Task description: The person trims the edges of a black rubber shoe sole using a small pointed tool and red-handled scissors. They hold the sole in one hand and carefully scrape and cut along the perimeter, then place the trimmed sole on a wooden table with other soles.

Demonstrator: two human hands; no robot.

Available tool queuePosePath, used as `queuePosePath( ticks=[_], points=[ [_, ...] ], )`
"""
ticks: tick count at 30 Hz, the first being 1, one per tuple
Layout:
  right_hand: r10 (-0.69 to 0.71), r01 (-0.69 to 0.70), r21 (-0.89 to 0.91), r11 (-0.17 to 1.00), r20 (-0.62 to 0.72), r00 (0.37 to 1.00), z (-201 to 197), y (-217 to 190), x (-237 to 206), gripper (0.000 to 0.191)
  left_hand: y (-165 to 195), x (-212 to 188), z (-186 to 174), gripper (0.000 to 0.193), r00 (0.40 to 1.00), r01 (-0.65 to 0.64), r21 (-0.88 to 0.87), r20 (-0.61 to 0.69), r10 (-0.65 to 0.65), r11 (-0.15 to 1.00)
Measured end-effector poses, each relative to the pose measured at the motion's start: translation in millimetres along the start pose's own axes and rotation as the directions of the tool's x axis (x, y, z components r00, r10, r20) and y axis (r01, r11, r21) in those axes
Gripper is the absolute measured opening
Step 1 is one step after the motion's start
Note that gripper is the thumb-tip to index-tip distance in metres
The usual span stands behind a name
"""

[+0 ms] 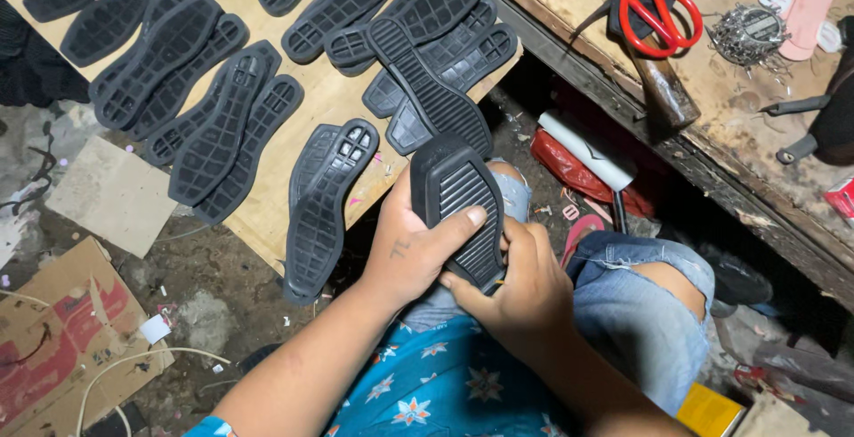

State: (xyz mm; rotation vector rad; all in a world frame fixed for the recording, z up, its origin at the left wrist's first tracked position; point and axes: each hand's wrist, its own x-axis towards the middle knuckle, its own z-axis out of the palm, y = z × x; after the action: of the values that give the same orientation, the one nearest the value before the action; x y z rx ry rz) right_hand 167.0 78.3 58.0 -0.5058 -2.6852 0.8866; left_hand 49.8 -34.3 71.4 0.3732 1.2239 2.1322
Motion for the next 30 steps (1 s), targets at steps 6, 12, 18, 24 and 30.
queuePosePath(
  ticks=[6, 12, 18, 24, 30],
  points=[
    [0.0, 0.0, -0.01, 1.0, 0.03, 1.0, 0.5, -1.1, 2.7, 0.091, -1.5, 0.1, -4.9, 0.042, 1.0, 0.001, 0.002, 0.008, -0.001, 1.0],
    [-0.052, 0.052, -0.01, 0.999, 0.027, 0.998, 1.9, -3.9, 7.2, 0.096, -5.9, 2.7, -11.0, 0.034, 0.999, -0.014, 0.058, -0.044, 0.017, 0.998],
    [-0.069, 0.074, -0.068, 0.995, 0.075, 0.995, 9.2, 5.5, 23.6, 0.104, -14.7, 26.6, -29.3, 0.034, 0.989, -0.061, 0.216, -0.115, 0.088, 0.974],
    [-0.095, 0.105, -0.172, 0.98, 0.069, 0.993, 6.9, 29.9, 16.0, 0.087, -25.9, 73.9, -59.4, 0.03, 0.971, 0.044, 0.027, -0.236, -0.036, 0.999],
    [0.231, -0.282, 0.163, 0.945, 0.275, 0.933, 18.6, 50.3, 3.9, 0.074, -37.9, 86.9, -70.6, 0.028, 0.96, 0.092, -0.101, -0.257, -0.115, 0.991]
  ],
)
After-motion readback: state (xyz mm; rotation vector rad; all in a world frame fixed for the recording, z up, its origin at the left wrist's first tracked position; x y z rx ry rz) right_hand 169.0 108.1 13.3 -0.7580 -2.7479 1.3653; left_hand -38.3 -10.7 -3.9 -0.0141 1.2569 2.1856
